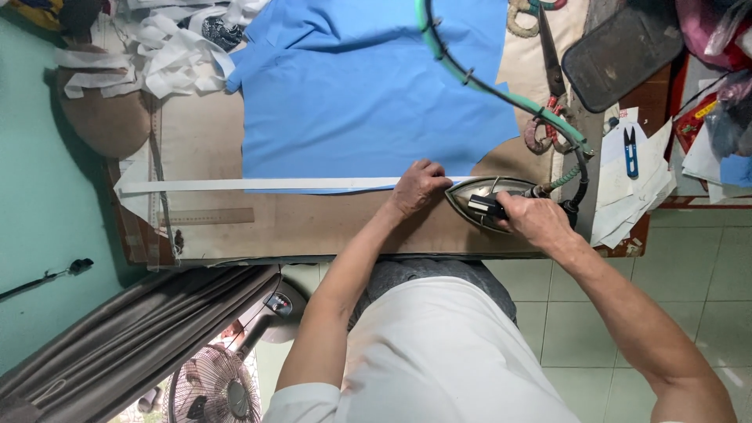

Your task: The person irons a blue piece of fabric on a workbench using a steam iron and a long white ruler as a guide. They repeatedly fold the fabric edge over the ruler and press it with the iron to create a straight crease.

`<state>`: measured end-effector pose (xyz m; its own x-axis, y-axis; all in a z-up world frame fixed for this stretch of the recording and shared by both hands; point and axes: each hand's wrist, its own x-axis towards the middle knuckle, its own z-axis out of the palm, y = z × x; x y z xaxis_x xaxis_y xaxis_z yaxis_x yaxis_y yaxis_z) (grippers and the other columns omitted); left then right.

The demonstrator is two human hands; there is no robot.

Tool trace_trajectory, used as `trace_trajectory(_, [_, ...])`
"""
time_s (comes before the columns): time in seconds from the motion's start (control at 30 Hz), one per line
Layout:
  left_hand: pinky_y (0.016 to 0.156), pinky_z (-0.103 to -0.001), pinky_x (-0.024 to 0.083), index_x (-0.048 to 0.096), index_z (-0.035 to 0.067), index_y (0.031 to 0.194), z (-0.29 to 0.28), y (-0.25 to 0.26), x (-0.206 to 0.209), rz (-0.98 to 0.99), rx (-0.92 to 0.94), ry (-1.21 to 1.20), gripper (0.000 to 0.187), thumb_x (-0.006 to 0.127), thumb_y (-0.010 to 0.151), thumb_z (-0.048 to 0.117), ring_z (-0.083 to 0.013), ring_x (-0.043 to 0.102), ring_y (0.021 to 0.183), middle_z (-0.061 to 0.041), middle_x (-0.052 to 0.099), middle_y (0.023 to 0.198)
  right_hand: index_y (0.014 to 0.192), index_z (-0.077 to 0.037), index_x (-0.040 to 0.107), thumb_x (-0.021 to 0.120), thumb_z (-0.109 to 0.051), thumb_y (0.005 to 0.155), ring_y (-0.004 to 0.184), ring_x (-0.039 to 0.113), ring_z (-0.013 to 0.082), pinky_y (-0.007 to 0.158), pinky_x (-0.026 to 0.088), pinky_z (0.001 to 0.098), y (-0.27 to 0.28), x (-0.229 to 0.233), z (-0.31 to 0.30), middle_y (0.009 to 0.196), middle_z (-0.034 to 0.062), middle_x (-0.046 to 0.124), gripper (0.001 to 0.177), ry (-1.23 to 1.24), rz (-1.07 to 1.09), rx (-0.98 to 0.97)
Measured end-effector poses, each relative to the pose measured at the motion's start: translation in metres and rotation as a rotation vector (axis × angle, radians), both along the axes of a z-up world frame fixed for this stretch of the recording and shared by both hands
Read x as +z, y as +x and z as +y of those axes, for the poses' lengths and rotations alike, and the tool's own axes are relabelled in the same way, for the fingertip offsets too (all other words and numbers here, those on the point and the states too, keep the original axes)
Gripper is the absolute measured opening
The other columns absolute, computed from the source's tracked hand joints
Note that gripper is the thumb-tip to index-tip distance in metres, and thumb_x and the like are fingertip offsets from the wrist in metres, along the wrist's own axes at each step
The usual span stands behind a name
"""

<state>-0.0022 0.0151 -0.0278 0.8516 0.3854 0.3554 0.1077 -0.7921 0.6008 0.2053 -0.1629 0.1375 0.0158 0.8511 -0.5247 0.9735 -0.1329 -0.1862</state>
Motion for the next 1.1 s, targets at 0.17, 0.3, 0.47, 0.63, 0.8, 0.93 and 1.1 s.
trace_trajectory(0.17, [0.078,-0.035,0.048,0.070,0.033,0.093,0.002,0.001,0.002,0.002,-0.024,-0.066,0.019,0.056,0.091,0.020,-0.0205,0.057,0.084,0.003,0.059,0.091,0.113,-0.020,0.046,0.070,-0.037,0.084,0.077,0.075,0.0302,0.069,0.061,0.0469,-0.010,-0.003,0.003,0.082,0.0053,0.071,0.041,-0.013,-0.017,-0.010])
trace_trajectory(0.3, [0.078,-0.039,0.051,0.064,0.026,0.095,0.004,0.003,-0.017,-0.024,-0.034,-0.125,0.010,0.054,0.094,0.027,-0.0255,0.059,0.087,-0.002,0.058,0.092,0.111,-0.019,0.046,0.072,-0.038,0.082,0.077,0.074,0.0322,0.069,0.060,0.0487,-0.028,-0.009,0.013,0.079,0.0070,0.069,0.043,0.024,-0.033,0.001])
trace_trajectory(0.47, [0.084,-0.040,0.051,0.062,0.019,0.101,0.024,-0.050,0.013,0.047,0.032,-0.071,0.015,0.064,0.092,0.032,-0.0267,0.061,0.092,-0.004,0.059,0.096,0.110,-0.020,0.047,0.073,-0.039,0.080,0.077,0.075,0.0283,0.069,0.062,0.0454,-0.031,-0.001,0.020,0.079,0.0039,0.071,0.044,0.019,-0.065,0.000])
trace_trajectory(0.63, [0.087,-0.038,0.044,0.058,0.021,0.092,0.056,-0.134,0.039,0.221,0.196,0.046,0.025,0.068,0.091,0.045,-0.0195,0.054,0.096,0.003,0.053,0.097,0.108,-0.019,0.049,0.072,-0.039,0.081,0.077,0.075,0.0283,0.068,0.061,0.0450,-0.035,0.006,0.022,0.078,0.0034,0.071,0.040,0.026,-0.068,-0.016])
trace_trajectory(0.8, [0.082,-0.034,0.042,0.059,0.023,0.086,0.066,-0.162,0.059,0.240,0.317,0.088,0.023,0.062,0.098,0.043,-0.0184,0.054,0.095,0.005,0.053,0.094,0.108,-0.020,0.046,0.072,-0.039,0.080,0.083,0.074,0.0258,0.069,0.061,0.0414,-0.031,-0.001,0.020,0.087,0.0020,0.067,0.043,0.103,-0.016,0.029])
trace_trajectory(0.93, [0.083,-0.034,0.043,0.058,0.023,0.087,0.067,-0.164,0.046,0.256,0.329,0.072,0.023,0.059,0.099,0.043,-0.0188,0.055,0.096,0.004,0.053,0.094,0.110,-0.018,0.045,0.067,-0.040,0.084,0.084,0.074,0.0320,0.070,0.060,0.0482,-0.043,0.044,0.041,0.089,0.0078,0.068,0.041,0.067,0.067,0.018])
trace_trajectory(1.1, [0.083,-0.037,0.043,0.059,0.019,0.090,0.069,-0.166,0.043,0.294,0.300,-0.005,0.018,0.060,0.098,0.034,-0.0229,0.055,0.098,0.001,0.052,0.093,0.108,-0.016,0.049,0.056,-0.050,0.094,0.077,0.075,0.0306,0.067,0.061,0.0436,-0.062,0.060,0.057,0.080,0.0078,0.070,0.037,0.110,0.122,-0.015])
